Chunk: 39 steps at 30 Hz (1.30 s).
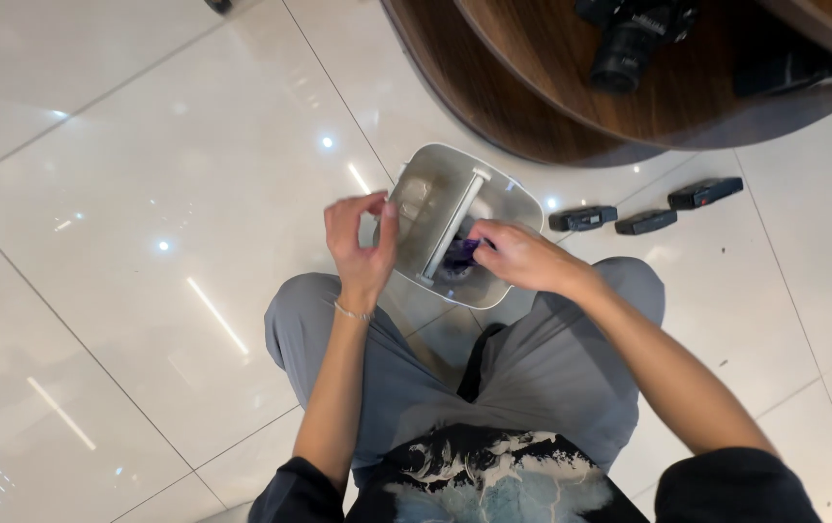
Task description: Using a purple cloth and a bucket of water to wipe down multi-tiered wooden shelves containing cameras and a statue.
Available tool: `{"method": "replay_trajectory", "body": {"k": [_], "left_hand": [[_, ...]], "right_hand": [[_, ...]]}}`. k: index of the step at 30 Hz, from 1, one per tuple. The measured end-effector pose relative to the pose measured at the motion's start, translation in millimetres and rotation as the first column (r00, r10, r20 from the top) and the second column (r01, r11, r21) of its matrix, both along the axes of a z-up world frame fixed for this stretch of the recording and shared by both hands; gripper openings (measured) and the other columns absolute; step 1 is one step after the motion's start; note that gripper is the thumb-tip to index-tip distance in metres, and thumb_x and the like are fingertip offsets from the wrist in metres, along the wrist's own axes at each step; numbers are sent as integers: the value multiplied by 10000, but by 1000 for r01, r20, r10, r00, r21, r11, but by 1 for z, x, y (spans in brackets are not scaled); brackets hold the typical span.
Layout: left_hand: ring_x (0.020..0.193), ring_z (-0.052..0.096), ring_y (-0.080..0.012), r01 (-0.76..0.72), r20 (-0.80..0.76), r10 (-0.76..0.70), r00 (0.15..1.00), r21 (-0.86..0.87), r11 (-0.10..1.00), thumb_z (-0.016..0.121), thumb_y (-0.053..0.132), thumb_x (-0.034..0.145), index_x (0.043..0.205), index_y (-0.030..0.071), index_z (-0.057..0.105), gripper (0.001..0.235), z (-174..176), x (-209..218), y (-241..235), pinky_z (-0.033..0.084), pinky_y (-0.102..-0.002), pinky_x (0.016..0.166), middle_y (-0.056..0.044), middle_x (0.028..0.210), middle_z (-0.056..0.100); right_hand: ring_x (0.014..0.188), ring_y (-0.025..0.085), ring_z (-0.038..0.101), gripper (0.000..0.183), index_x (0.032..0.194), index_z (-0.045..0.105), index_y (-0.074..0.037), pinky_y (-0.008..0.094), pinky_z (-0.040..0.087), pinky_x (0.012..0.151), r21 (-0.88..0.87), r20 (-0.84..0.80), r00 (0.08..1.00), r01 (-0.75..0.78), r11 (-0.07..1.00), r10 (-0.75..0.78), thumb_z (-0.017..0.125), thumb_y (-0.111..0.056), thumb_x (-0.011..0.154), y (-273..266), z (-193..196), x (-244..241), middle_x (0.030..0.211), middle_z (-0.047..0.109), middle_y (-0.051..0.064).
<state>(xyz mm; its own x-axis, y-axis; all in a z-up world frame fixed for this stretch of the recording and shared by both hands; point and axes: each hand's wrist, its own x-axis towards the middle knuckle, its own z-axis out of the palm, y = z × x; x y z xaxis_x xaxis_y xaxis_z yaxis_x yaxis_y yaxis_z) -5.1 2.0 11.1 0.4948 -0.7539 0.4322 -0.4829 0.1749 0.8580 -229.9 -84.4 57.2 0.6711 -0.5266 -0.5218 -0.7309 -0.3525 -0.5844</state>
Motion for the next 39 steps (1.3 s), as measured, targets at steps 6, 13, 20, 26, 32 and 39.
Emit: {"method": "replay_trajectory", "body": {"k": [6,13,20,26,32,39], "left_hand": [[966,616,-226,78,108,-85,991,65,995,773,97,892,1109,76,705,229,40,-25,38,440,-384,961,-36,970,720],[1206,569,-361,350,93,-373,923,198,916,849,284,804,1361,28,575,672,76,-52,42,415,-446,1069,-173,1269,649],[1109,660,-331,376,81,-404,911,238,895,787,247,903,1336,28,624,511,54,-68,35,470,-429,1003,-162,1191,720],[834,738,-139,481,-324,-397,859,242,843,684,133,1011,1279,-18,660,309,21,-73,33,588,-281,750,-113,975,775],[875,723,-91,418,-527,-263,808,198,886,637,74,1008,1232,-54,665,259,20,-79,27,585,-244,763,-95,1032,770],[891,699,-92,474,-721,-303,623,40,880,620,39,1004,1156,-54,603,179,7,-83,17,579,-246,792,-85,1073,727]], "right_hand": [[696,127,546,143,1067,650,-39,324,477,628,251,220,901,317,914,-373,543,-109,1003,10,15,-19,792,597,80],[879,65,605,162,1017,612,0,250,546,812,514,575,598,267,815,-558,451,-23,1009,4,56,-26,938,638,11],[907,98,632,165,1025,604,-8,297,582,854,554,611,485,302,776,-626,443,-19,991,9,84,-29,968,641,38],[900,116,668,133,1055,605,-9,319,623,820,498,616,397,474,726,-681,488,-62,1016,15,49,-38,994,661,57],[1030,200,669,329,1202,602,27,341,606,857,165,547,685,476,864,-482,690,-135,930,30,-43,-57,1166,632,120],[1217,289,580,860,1396,388,11,362,543,949,-6,541,790,347,938,-288,887,-125,709,51,-19,-20,1331,493,193]]}}
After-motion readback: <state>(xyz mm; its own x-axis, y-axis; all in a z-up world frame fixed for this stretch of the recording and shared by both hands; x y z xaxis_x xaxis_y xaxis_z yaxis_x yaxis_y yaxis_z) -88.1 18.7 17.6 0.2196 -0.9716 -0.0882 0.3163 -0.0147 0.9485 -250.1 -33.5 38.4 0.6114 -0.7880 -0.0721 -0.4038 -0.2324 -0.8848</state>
